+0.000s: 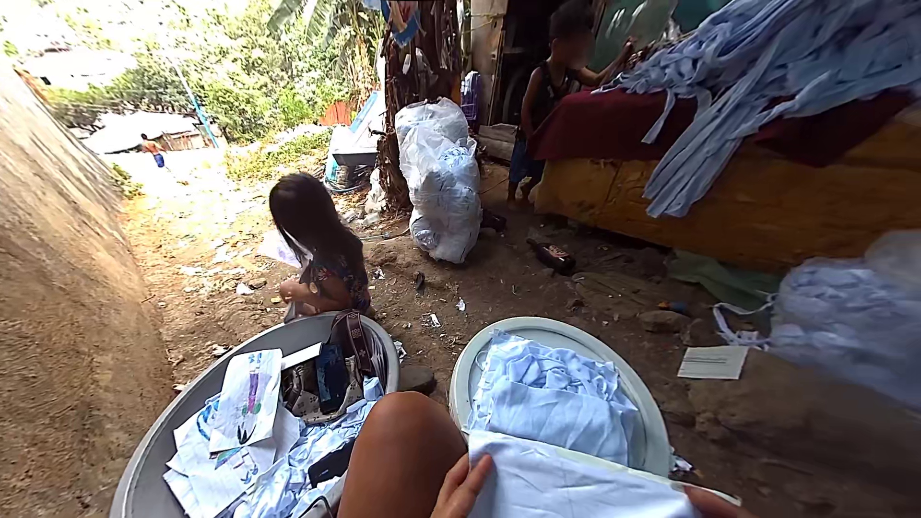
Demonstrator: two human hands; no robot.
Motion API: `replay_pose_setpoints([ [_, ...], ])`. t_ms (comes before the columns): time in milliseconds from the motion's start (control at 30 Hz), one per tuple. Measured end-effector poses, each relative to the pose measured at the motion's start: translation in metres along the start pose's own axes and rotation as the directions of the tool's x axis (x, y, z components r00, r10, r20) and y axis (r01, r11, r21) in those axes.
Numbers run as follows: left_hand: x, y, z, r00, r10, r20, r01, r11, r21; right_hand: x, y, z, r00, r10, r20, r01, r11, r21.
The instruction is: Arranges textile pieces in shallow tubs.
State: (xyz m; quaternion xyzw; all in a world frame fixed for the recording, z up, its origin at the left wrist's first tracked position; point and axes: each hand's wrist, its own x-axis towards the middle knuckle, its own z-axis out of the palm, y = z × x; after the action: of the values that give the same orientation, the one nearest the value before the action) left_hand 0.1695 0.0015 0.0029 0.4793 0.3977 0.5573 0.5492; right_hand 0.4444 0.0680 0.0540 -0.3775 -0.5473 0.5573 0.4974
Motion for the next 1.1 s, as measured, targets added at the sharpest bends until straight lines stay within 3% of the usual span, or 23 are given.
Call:
replay_pose_setpoints([
  [67, 0.002, 0.000, -0.004, 1.000, 0.001, 0.023, -0.002, 0.999, 0.041, -0.002, 0.010, -0.010, 0.998, 0.002, 0.056, 0.002, 0.998, -0.067],
  [233, 0.021, 0.003, -0.022, 0.992, -0.082, 0.092, 0.064, 0.982, 0.180, -0.004, 0.024, -0.013, 0.989, 0.137, -0.047, -0.142, 0.982, -0.124],
  [333, 0.059, 0.020, -0.036, 0.970, -0.132, 0.203, 0.069, 0.954, 0.292, 0.015, 0.013, -0.010, 0.975, 0.186, -0.118, -0.204, 0.965, -0.165],
  [433, 0.109, 0.044, -0.039, 0.940, -0.228, 0.256, 0.118, 0.916, 0.383, 0.049, -0.002, -0.008, 0.971, 0.145, -0.191, -0.180, 0.966, -0.183],
  [567, 0.156, 0.027, -0.037, 0.874, -0.417, 0.248, 0.240, 0.815, 0.527, 0.086, 0.028, -0.018, 0.968, 0.176, -0.181, -0.231, 0.907, -0.351],
  [667, 0.166, 0.008, -0.040, 0.854, -0.451, 0.259, 0.191, 0.735, 0.651, 0.094, 0.052, -0.028, 0.957, 0.240, -0.164, -0.288, 0.858, -0.425],
  [833, 0.167, 0.009, -0.042, 0.846, -0.473, 0.246, 0.235, 0.745, 0.624, 0.090, 0.048, -0.026, 0.948, 0.245, -0.204, -0.304, 0.886, -0.349],
  [1100, 0.172, 0.000, -0.042, 0.807, -0.526, 0.268, 0.183, 0.655, 0.733, 0.078, 0.060, -0.029, 0.965, 0.189, -0.180, -0.254, 0.834, -0.489],
])
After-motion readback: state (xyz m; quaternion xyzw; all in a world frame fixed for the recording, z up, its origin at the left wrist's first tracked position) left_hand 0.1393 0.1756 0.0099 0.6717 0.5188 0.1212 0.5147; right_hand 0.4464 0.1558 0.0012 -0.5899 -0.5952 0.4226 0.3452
